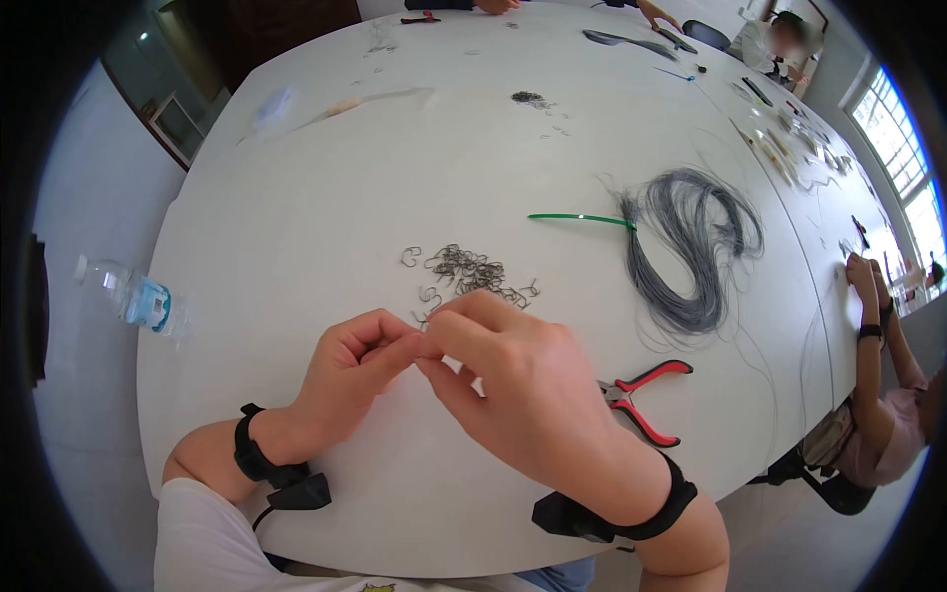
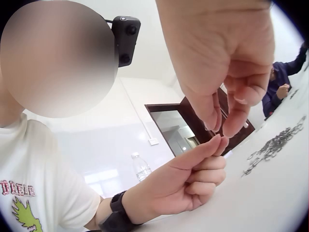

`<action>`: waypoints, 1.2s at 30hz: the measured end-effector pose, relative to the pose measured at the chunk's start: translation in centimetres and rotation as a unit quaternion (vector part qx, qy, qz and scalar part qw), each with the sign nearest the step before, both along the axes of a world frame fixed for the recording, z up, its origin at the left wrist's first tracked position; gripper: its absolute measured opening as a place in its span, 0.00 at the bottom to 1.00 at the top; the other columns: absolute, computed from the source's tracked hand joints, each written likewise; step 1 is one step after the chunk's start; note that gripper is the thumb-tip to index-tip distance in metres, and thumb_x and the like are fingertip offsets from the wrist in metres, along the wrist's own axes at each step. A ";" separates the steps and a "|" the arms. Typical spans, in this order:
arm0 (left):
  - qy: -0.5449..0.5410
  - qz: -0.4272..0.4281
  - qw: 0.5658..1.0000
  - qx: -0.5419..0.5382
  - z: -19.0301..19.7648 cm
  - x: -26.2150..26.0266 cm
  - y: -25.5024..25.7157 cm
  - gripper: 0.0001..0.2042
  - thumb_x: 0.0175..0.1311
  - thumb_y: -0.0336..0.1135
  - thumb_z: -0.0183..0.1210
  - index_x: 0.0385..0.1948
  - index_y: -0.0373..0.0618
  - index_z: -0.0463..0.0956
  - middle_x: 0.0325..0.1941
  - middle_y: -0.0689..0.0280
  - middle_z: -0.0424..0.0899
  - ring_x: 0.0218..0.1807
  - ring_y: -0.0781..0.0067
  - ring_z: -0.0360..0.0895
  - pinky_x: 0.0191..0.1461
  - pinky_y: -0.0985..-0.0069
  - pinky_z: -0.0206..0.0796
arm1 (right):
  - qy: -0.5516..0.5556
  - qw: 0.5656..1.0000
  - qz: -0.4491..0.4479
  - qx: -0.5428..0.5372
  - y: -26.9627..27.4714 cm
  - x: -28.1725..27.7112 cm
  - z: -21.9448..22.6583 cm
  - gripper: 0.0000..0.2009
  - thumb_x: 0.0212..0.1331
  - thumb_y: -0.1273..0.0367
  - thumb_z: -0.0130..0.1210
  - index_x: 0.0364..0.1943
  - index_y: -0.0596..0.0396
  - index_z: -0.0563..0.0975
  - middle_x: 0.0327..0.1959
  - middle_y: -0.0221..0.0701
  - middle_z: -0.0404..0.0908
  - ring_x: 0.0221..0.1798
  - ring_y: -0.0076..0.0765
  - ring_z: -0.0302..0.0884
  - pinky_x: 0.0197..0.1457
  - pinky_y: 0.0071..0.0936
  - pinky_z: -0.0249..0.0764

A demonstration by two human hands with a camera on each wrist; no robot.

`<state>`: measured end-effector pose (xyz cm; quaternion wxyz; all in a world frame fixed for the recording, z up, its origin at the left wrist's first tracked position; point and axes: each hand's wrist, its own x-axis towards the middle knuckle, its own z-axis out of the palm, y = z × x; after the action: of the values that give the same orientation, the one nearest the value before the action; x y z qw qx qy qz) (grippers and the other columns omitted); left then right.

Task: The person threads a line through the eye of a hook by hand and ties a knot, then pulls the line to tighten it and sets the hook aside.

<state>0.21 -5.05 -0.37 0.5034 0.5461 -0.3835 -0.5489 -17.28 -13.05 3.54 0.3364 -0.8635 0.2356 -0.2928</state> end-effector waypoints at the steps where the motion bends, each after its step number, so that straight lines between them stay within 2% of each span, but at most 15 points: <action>1: -0.002 0.000 1.000 -0.007 -0.1 0.0 0.0 0.08 0.70 0.36 0.59 0.36 0.40 0.80 0.21 0.82 0.65 0.27 0.93 0.56 0.33 0.88 0.52 | 0.000 1.000 -0.003 0.000 -0.1 -0.1 -0.3 0.05 0.54 0.75 0.61 0.29 0.56 0.76 0.26 0.32 0.78 0.21 0.38 0.77 0.24 0.30 0.71; 3: 0.005 -0.004 1.000 -0.006 -0.3 0.1 0.1 0.08 0.70 0.36 0.59 0.36 0.40 0.80 0.22 0.82 0.66 0.27 0.93 0.57 0.33 0.88 0.53 | 0.036 0.999 0.008 -0.028 -0.3 -0.1 -0.8 0.05 0.55 0.75 0.60 0.29 0.57 0.74 0.24 0.34 0.75 0.22 0.43 0.75 0.24 0.34 0.70; 5: 0.011 -0.006 1.000 -0.006 -0.3 0.1 0.1 0.08 0.70 0.35 0.59 0.37 0.40 0.80 0.22 0.81 0.68 0.27 0.93 0.57 0.33 0.88 0.53 | 0.027 0.999 0.012 -0.029 -0.5 0.0 -1.0 0.05 0.55 0.75 0.60 0.28 0.57 0.74 0.24 0.34 0.74 0.22 0.45 0.74 0.24 0.35 0.69; 6: 0.002 -0.011 1.000 -0.013 -0.3 0.0 0.0 0.07 0.71 0.35 0.57 0.36 0.42 0.79 0.23 0.81 0.68 0.26 0.92 0.56 0.30 0.87 0.50 | 0.018 0.999 0.018 -0.030 -0.5 0.0 -0.9 0.06 0.55 0.75 0.60 0.28 0.58 0.73 0.23 0.35 0.73 0.23 0.47 0.74 0.24 0.37 0.69; 7: -0.008 -0.016 1.000 -0.020 -0.2 0.0 0.0 0.07 0.72 0.35 0.55 0.36 0.43 0.78 0.24 0.80 0.69 0.25 0.92 0.55 0.28 0.86 0.48 | 0.018 0.999 0.017 -0.031 -0.6 -0.1 -0.8 0.06 0.55 0.75 0.60 0.28 0.58 0.73 0.23 0.35 0.73 0.23 0.47 0.74 0.24 0.37 0.69; 9: 0.003 -0.020 1.000 -0.018 0.0 0.0 -0.1 0.07 0.72 0.35 0.55 0.36 0.43 0.79 0.24 0.80 0.69 0.25 0.92 0.55 0.28 0.86 0.48 | 0.056 0.998 0.008 -0.029 -0.6 -0.2 -0.5 0.04 0.54 0.77 0.62 0.28 0.59 0.77 0.26 0.34 0.79 0.26 0.37 0.80 0.27 0.26 0.74; 14: 0.024 -0.030 0.999 -0.016 0.2 0.2 0.0 0.07 0.72 0.35 0.56 0.38 0.42 0.79 0.24 0.81 0.70 0.25 0.92 0.56 0.29 0.87 0.48 | 0.061 0.997 0.000 -0.049 -0.5 -0.2 -0.5 0.04 0.53 0.77 0.62 0.28 0.59 0.77 0.26 0.33 0.80 0.26 0.37 0.80 0.27 0.26 0.74; 19: -0.009 -0.041 0.999 -0.027 -0.9 0.3 0.0 0.06 0.71 0.33 0.57 0.38 0.42 0.80 0.25 0.81 0.71 0.26 0.93 0.57 0.30 0.88 0.49 | 0.081 0.995 -0.004 -0.059 -0.5 -0.2 -0.7 0.05 0.52 0.76 0.63 0.27 0.59 0.77 0.25 0.33 0.79 0.25 0.37 0.80 0.27 0.26 0.74; 25: -0.004 -0.029 0.999 -0.029 -0.8 0.4 0.1 0.07 0.71 0.35 0.58 0.36 0.42 0.80 0.25 0.81 0.71 0.27 0.93 0.58 0.30 0.88 0.50 | 0.059 0.997 -0.009 -0.053 -0.5 -0.1 -1.1 0.06 0.53 0.76 0.65 0.28 0.59 0.77 0.26 0.33 0.81 0.28 0.34 0.83 0.30 0.25 0.78; 27: -0.009 -0.026 0.999 -0.028 -0.7 0.3 0.2 0.07 0.71 0.35 0.58 0.36 0.42 0.79 0.25 0.81 0.71 0.27 0.93 0.58 0.30 0.88 0.50 | 0.026 0.998 -0.003 -0.049 -0.5 -0.1 -1.3 0.07 0.53 0.75 0.62 0.28 0.57 0.73 0.26 0.33 0.79 0.26 0.41 0.80 0.26 0.32 0.74; 36: -0.022 -0.025 0.999 -0.026 -0.7 0.3 0.2 0.07 0.71 0.35 0.58 0.35 0.42 0.79 0.25 0.81 0.71 0.27 0.92 0.57 0.31 0.87 0.50 | 0.028 0.999 0.004 -0.021 -0.6 -0.2 -0.9 0.07 0.54 0.75 0.62 0.28 0.59 0.73 0.26 0.34 0.80 0.28 0.39 0.82 0.27 0.29 0.76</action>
<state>0.55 -4.87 -1.02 0.4949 0.5351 -0.4219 -0.5392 -17.45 -13.63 2.65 0.3126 -0.8794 0.2351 -0.2716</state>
